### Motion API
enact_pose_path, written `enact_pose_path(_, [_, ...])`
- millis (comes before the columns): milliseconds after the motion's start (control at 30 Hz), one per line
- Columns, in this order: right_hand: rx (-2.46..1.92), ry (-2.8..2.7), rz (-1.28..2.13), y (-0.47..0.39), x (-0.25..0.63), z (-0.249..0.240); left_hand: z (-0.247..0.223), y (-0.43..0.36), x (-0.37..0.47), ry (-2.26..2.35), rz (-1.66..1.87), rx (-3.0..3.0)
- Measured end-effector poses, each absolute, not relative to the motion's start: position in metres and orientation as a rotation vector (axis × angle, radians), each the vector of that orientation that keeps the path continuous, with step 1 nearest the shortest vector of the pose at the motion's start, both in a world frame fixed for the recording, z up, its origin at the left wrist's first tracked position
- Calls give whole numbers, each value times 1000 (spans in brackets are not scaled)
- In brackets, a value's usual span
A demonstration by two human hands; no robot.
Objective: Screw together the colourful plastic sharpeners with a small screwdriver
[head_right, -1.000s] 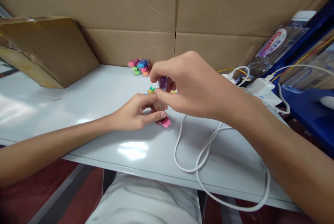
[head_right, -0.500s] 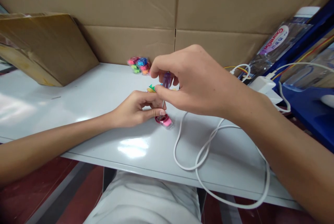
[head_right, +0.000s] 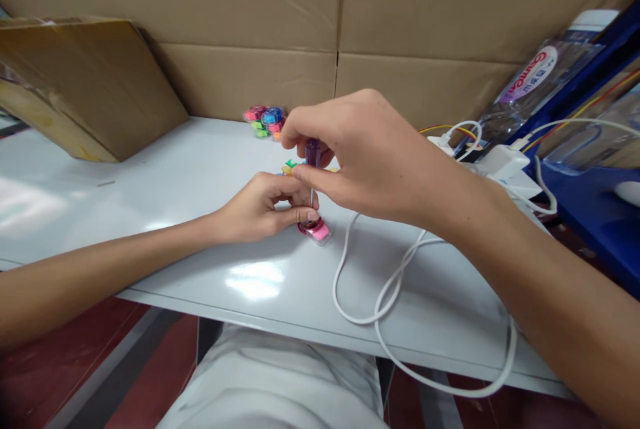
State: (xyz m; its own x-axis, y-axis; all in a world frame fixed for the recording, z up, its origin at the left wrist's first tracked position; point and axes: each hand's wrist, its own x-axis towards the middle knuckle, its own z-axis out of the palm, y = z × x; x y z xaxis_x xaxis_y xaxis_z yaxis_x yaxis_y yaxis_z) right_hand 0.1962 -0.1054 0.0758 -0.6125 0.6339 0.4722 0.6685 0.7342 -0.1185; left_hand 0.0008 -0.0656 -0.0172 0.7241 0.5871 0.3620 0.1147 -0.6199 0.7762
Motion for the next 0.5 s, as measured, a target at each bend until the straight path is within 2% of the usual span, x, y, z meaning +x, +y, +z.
enact_pose_path(500, [-968,-2475,-72,-103,197,71,-12,-66,-3,501,716,2167])
